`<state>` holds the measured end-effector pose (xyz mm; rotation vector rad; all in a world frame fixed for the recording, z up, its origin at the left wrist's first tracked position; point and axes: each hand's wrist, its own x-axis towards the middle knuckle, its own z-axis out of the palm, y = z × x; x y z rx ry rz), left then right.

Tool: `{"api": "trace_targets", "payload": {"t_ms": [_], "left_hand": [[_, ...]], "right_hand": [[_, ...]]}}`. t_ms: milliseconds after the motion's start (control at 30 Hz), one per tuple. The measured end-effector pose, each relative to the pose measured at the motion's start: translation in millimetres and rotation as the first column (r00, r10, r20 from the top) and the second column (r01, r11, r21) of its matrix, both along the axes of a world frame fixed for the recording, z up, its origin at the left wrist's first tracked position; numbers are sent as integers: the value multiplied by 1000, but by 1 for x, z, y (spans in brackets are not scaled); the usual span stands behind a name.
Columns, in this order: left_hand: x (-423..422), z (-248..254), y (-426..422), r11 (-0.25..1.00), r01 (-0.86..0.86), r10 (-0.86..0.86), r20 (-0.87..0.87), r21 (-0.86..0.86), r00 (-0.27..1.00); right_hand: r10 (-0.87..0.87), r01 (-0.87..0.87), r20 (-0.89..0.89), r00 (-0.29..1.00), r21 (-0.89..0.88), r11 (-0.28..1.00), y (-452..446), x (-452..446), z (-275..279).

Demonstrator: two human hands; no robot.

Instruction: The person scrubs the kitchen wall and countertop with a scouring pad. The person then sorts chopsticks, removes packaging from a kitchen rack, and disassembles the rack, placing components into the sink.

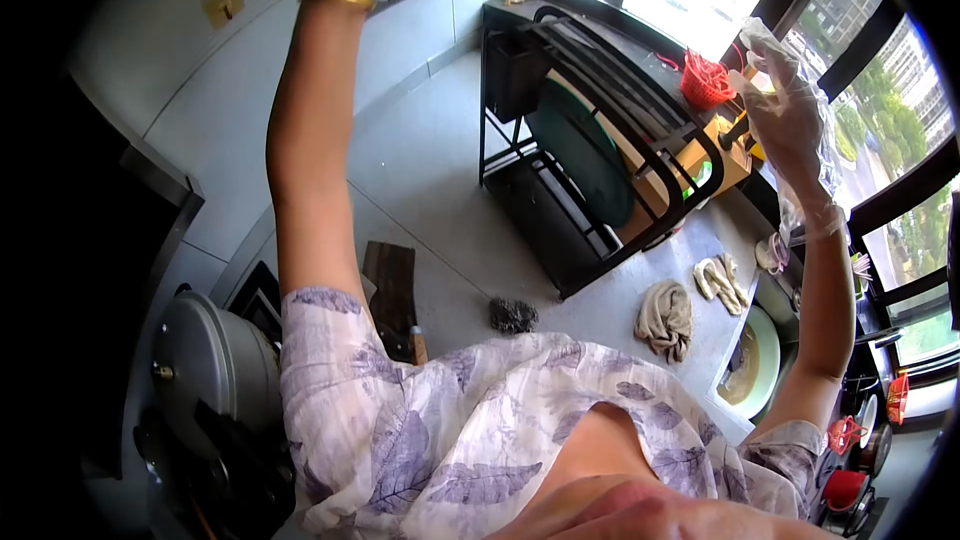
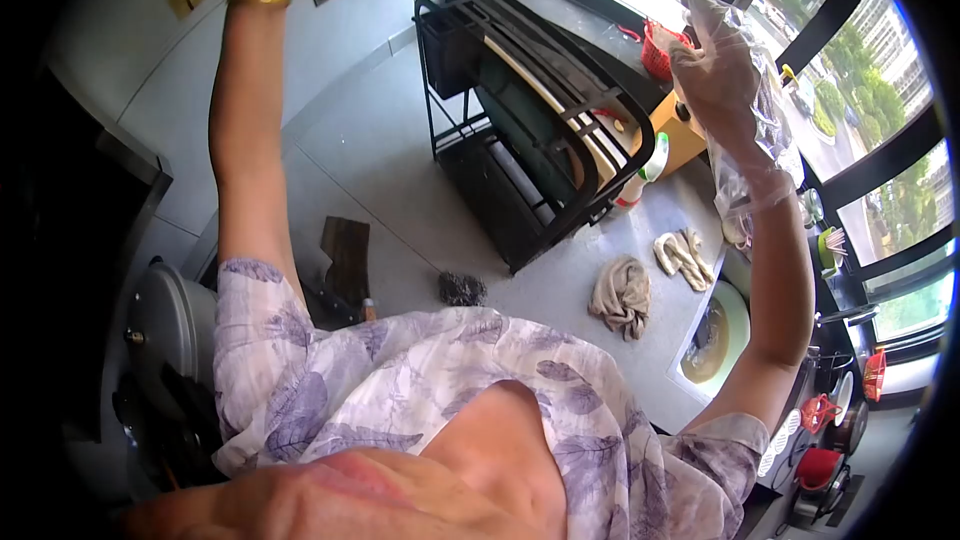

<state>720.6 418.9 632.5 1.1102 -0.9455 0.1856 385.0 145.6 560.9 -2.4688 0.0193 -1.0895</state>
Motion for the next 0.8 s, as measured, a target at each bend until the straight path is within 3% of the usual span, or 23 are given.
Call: {"api": "trace_targets", "payload": {"t_ms": [33, 133, 200, 367, 467, 533, 633, 700, 733, 767, 800], "left_hand": [[-29, 2, 14, 942, -330, 329, 30, 67, 944], [-68, 1, 36, 961, -274, 260, -206, -43, 943], [-77, -4, 45, 972, -231, 215, -212, -52, 953], [-117, 6, 60, 973, -231, 232, -192, 28, 954], [-158, 14, 63, 918, -367, 385, -122, 147, 915], [-181, 14, 65, 847, -493, 513, -64, 198, 856], [-180, -4, 81, 823, -512, 537, -45, 246, 842], [-166, -36, 95, 762, -538, 596, -68, 359, 800], [-160, -58, 100, 769, -514, 587, -100, 379, 804], [-148, -80, 104, 781, -488, 572, -130, 390, 810], [-126, -114, 113, 769, -427, 592, -278, 476, 757]], "right_hand": [[-17, 17, 10, 1000, -9, 1000, -1, 2, 2], [-65, 64, 0, 998, -142, 988, 0, 6, 20], [-82, 72, -26, 996, -264, 962, -5, 7, 25], [101, -91, 32, 994, -227, 969, 1, 0, 32], [178, -170, 19, 984, -208, 963, -3, -8, 31], [137, -129, 27, 990, -191, 973, -10, -16, 27], [54, -46, 39, 998, -190, 981, -26, -32, 18], [77, -79, -17, 997, -110, 991, -54, -39, 8], [24, 50, 93, 995, -717, 695, -75, -44, 9], [-13, 43, 47, 999, -718, 694, -95, -48, 2], [-57, 46, 2, 998, -634, 772, -111, -53, -5]]}}
